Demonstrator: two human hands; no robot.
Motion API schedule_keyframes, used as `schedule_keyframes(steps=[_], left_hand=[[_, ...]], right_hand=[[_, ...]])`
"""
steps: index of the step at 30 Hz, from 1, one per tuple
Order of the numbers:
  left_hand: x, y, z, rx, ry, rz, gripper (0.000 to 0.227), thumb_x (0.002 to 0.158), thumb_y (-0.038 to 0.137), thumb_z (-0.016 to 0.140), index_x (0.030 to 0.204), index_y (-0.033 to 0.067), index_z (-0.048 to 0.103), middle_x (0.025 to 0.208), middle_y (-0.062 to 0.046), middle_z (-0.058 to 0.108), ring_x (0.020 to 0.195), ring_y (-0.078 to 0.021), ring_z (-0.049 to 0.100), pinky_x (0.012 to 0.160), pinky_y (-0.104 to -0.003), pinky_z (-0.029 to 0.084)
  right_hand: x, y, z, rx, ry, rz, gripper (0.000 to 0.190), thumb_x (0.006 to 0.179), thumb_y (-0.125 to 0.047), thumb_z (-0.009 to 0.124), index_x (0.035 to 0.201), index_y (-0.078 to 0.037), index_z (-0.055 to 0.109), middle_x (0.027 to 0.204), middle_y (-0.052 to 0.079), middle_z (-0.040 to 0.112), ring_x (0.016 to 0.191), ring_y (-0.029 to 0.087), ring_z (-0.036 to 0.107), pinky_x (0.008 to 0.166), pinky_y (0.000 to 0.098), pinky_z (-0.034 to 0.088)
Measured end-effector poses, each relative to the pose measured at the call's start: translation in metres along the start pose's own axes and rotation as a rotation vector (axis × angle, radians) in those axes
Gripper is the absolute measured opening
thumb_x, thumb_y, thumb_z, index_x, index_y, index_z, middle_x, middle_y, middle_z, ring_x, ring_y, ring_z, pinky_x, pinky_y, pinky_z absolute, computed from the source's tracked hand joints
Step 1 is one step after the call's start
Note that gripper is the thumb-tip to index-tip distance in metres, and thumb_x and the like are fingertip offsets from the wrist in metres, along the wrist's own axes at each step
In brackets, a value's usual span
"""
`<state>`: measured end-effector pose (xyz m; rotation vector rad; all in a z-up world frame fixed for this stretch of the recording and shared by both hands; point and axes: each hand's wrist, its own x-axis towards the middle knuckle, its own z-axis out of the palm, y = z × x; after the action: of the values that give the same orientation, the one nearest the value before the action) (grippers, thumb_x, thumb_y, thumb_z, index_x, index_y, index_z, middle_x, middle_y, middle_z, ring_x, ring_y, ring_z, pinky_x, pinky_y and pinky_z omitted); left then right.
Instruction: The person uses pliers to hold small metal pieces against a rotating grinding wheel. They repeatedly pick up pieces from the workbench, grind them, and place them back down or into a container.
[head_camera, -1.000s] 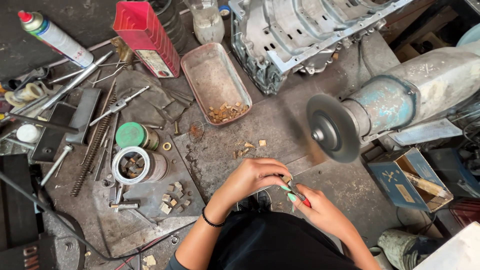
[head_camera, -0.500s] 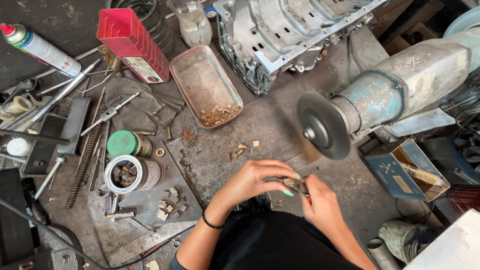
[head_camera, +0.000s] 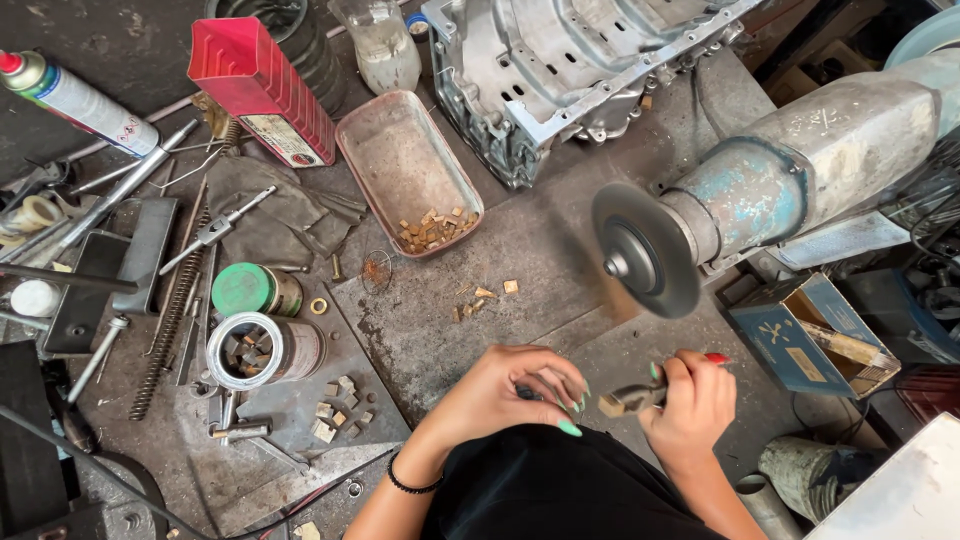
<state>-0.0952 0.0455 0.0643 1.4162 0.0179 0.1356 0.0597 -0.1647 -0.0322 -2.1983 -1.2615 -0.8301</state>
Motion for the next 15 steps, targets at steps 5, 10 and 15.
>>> schedule_keyframes(steps=[5, 10, 15], left_hand=[[0.004, -0.007, 0.011, 0.132, 0.014, 0.131, 0.045, 0.081, 0.016, 0.077, 0.123, 0.0107, 0.062, 0.116, -0.007, 0.062, 0.106, -0.0163, 0.062, 0.095, -0.029, 0.055], [0.013, -0.009, 0.023, 0.253, 0.004, 0.248, 0.045, 0.082, 0.025, 0.076, 0.123, 0.0122, 0.063, 0.126, -0.008, 0.060, 0.118, -0.0203, 0.061, 0.108, -0.033, 0.046], [0.029, -0.028, 0.038, 0.243, 0.008, 0.179, 0.041, 0.089, 0.021, 0.069, 0.128, 0.0108, 0.059, 0.133, -0.008, 0.058, 0.127, -0.0226, 0.056, 0.113, -0.036, 0.041]], right_hand=[[0.005, -0.001, -0.003, 0.017, 0.075, -0.025, 0.016, 0.100, -0.014, 0.050, 0.093, 0.000, 0.051, 0.094, 0.019, 0.061, 0.072, 0.032, 0.052, 0.063, 0.0433, 0.034], [0.001, -0.004, -0.008, 0.019, 0.075, -0.019, 0.020, 0.102, -0.018, 0.049, 0.094, 0.000, 0.052, 0.091, 0.018, 0.061, 0.073, 0.033, 0.055, 0.065, 0.0439, 0.035], [-0.018, 0.003, -0.006, 0.095, -0.123, 0.131, 0.015, 0.077, -0.016, 0.046, 0.085, -0.004, 0.049, 0.089, 0.009, 0.056, 0.070, 0.026, 0.047, 0.068, 0.0406, 0.033]])
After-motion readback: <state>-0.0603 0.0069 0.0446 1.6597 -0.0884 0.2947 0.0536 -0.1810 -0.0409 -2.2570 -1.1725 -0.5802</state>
